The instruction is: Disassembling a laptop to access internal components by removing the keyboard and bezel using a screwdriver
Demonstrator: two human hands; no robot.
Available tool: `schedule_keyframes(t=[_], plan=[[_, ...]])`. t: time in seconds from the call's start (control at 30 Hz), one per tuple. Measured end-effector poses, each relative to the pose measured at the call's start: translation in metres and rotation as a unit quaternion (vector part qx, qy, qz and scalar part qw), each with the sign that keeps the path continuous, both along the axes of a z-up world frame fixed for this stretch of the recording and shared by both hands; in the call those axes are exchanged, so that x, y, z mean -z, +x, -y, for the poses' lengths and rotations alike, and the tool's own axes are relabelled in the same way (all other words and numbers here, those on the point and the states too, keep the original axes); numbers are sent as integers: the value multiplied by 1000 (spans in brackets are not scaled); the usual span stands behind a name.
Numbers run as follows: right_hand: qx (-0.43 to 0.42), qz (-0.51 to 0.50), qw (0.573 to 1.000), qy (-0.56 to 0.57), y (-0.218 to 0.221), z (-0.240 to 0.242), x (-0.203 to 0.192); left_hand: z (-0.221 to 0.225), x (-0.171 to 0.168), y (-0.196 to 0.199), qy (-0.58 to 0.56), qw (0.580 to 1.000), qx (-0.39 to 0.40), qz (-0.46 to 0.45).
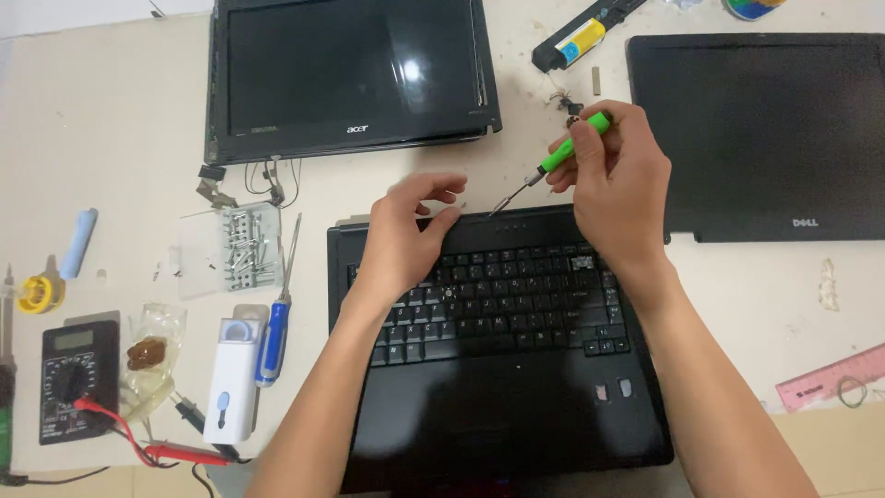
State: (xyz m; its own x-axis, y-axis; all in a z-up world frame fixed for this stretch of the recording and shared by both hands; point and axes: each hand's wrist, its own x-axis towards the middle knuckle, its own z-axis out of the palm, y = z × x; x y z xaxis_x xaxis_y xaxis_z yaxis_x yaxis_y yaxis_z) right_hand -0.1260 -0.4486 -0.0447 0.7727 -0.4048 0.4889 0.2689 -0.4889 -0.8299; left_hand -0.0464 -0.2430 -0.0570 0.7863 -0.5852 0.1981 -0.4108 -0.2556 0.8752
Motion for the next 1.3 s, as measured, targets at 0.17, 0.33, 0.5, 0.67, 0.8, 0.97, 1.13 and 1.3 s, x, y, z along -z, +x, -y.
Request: schedule_keyframes(t=[0.17, 0.33, 0.5, 0.67, 0.8, 0.97, 1.13, 1.3], plan=[[14, -8, 1000, 23, 2, 3, 13, 1, 6, 4, 0, 1000, -1, -10], [18, 6, 1000, 19, 1, -1, 11, 2, 9, 6, 5, 1000, -2, -17], [91, -50, 979, -176, -7, -29, -26, 3, 5, 6, 24, 998, 0, -59], [38, -46, 953, -298, 1, -31, -43, 3, 15, 7, -9, 999, 8, -32], [-72, -40, 948, -309, 13, -21, -66, 3, 12, 4, -7, 1000, 12, -25], [-159, -88, 930, -318, 11, -6, -82, 3, 15, 5, -10, 1000, 20, -13], [-196, -136, 927, -289, -1, -10, -85, 3, 12, 2, -12, 1000, 24, 3], [-75, -110, 976, -173, -25, -17, -74, 3, 11, -1, 18, 999, 26, 18]])
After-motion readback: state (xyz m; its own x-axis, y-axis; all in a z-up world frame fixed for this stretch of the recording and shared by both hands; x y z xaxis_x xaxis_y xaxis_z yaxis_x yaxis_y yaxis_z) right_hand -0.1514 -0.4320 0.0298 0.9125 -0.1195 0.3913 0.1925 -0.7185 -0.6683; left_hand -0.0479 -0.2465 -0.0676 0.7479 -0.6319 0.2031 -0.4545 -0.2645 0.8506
